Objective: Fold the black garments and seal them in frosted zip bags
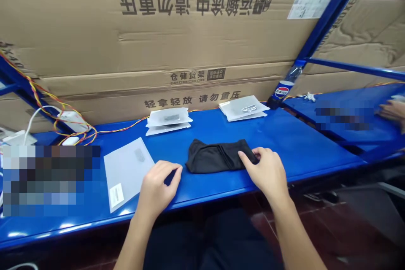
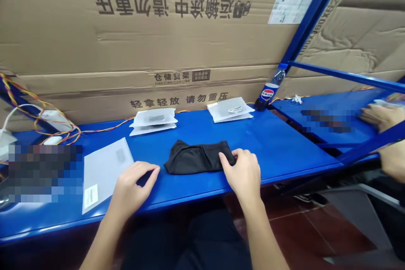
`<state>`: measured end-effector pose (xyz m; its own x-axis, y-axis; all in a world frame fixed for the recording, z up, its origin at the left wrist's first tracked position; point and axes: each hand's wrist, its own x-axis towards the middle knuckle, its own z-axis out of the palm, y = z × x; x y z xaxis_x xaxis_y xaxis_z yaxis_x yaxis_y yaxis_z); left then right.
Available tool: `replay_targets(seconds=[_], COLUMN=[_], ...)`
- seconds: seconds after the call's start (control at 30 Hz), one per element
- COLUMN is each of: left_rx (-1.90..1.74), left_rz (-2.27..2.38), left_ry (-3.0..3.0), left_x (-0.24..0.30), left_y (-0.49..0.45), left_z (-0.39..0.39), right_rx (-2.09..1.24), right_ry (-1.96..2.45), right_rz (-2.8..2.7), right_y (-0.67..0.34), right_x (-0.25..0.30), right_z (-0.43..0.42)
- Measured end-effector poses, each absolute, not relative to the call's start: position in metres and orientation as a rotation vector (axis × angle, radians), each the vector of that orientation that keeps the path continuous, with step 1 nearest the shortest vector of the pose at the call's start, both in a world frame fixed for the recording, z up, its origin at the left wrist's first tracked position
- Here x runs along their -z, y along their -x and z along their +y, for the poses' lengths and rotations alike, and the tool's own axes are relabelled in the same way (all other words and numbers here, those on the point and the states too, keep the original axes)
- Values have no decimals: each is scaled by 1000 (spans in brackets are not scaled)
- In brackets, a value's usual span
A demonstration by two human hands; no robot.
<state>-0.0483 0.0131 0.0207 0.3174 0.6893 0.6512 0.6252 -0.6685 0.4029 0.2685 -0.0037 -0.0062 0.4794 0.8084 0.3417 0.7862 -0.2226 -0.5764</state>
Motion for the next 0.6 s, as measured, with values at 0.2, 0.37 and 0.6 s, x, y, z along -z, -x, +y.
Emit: replay_targets(seconds=[0.2, 0.37, 0.6], left_rx=[-1303, -1344, -1582], left_rz=[1245, 1232, 1743], left_ry=[-2478, -2488, -2406], left_x=[-19, -18, -25], left_y=[49, 48, 57], left_z=[12, 12, 12], right_rx=[20, 158, 205], right_ry=[1805, 1492, 1366], right_rz=[-1087, -1656, -1810], right_y=[-244, -177, -175], right_x=[-34, -18, -8], right_z=[8, 0, -6])
